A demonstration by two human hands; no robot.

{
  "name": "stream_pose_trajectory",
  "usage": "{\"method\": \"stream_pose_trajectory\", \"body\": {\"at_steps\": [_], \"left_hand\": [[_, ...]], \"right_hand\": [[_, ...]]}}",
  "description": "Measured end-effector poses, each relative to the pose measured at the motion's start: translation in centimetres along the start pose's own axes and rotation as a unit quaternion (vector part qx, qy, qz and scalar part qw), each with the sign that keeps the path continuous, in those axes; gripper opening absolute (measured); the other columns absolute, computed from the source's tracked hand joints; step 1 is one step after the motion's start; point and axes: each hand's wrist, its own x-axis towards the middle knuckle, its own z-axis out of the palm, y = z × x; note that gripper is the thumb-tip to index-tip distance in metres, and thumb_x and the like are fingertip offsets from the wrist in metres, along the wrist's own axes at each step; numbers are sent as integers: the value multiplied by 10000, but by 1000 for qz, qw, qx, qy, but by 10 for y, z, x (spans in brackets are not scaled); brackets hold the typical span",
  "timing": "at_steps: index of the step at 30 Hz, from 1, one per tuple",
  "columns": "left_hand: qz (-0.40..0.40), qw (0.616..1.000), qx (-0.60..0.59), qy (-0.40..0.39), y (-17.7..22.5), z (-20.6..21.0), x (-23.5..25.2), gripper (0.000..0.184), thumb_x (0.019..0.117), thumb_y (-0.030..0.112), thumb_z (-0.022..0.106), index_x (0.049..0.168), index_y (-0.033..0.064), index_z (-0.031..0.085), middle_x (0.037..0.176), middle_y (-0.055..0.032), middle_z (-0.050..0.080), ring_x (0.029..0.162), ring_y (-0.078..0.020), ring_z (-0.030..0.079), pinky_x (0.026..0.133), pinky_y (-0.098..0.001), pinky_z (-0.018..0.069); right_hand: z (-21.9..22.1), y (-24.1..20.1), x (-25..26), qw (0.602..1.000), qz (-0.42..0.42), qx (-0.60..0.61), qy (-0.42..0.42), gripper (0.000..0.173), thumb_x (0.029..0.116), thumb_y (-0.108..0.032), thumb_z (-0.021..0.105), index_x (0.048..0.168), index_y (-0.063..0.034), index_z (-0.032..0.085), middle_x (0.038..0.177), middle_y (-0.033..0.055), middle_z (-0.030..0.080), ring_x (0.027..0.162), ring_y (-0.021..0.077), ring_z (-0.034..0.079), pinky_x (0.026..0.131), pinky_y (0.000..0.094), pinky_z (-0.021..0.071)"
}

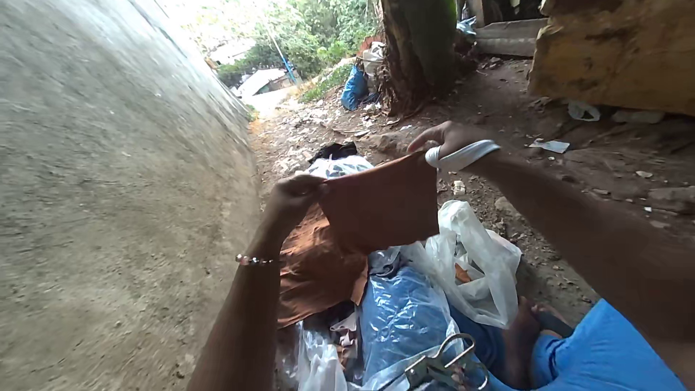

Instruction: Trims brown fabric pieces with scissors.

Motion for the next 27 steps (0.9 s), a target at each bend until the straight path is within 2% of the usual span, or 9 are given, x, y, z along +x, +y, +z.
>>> {"method": "stream_pose_trajectory", "body": {"at_steps": [2, 5, 8, 12, 16, 19, 21, 24, 27], "left_hand": [[4, 995, 97, 34, -13, -6, -23, 90, 936, 44, 710, 1018, 29, 744, 981, -66, 721, 863, -123, 661, 783, -349, 553], [71, 982, 139, 104, -41, -1, -85, 147, 925, 135, 683, 1029, 59, 755, 1013, -64, 710, 908, -144, 661, 799, -358, 561], [80, 983, 120, 114, -63, 44, -171, 163, 946, 204, 670, 1005, 100, 780, 899, -28, 746, 825, -94, 693, 787, -304, 592], [-59, 993, 95, -25, -68, 122, -258, 155, 923, 99, 706, 1028, 18, 786, 869, -131, 759, 765, -238, 736, 746, -423, 619], [-225, 969, 30, -98, -65, 154, -274, 204, 946, 205, 706, 959, 17, 783, 973, -149, 747, 935, -264, 722, 894, -450, 582], [-379, 921, -78, -47, -66, 153, -257, 298, 986, 247, 655, 927, -33, 739, 892, -129, 713, 863, -204, 681, 856, -424, 553], [-455, 871, -181, 43, -61, 155, -245, 287, 1008, 172, 636, 1098, -98, 606, 893, -124, 646, 759, -130, 615, 729, -318, 539], [-531, 765, -330, 154, -51, 159, -233, 559, 934, -40, 664, 1401, -95, 362, 1083, -195, 568, 821, -166, 599, 718, -309, 539], [-555, 633, -487, 232, -31, 156, -221, 136, 981, -62, 484, 1055, 18, 564, 815, -76, 679, 696, -128, 672, 669, -286, 595]], "right_hand": [[24, -24, -11, 998, 58, 1, -25, 246, 976, 96, 543, 1157, 38, 700, 1059, 216, 704, 999, 302, 677, 943, 497, 518], [63, 44, 6, 984, -126, 125, 4, 198, 858, 92, 632, 1015, 35, 739, 977, 147, 724, 900, 210, 676, 847, 438, 545], [107, 98, -7, 963, -198, 183, -17, 154, 813, -2, 708, 957, 27, 751, 1066, 132, 721, 1032, 205, 674, 949, 408, 545], [172, 176, -63, 975, 22, 206, -81, 199, 906, -166, 730, 998, 10, 735, 995, 89, 710, 926, 142, 666, 881, 357, 553], [211, 205, -98, 953, 244, 165, -67, 259, 878, -161, 757, 1067, 11, 711, 971, 156, 707, 933, 256, 666, 901, 490, 518], [218, 195, -101, 914, 340, 217, -44, 542, 849, -48, 768, 1353, 5, 577, 1175, 216, 666, 1069, 289, 654, 968, 454, 521], [220, 193, -104, 875, 406, 258, -64, 652, 897, -70, 752, 1480, -21, 464, 1268, 224, 630, 1100, 286, 647, 971, 436, 524], [218, 182, -107, 817, 454, 351, -46, 395, 975, -80, 673, 1337, 9, 543, 1020, 119, 625, 810, 153, 607, 729, 316, 527], [196, 155, -98, 820, 422, 385, -26, 336, 971, -61, 668, 1279, 5, 552, 963, 106, 633, 775, 161, 638, 690, 332, 558]]}}
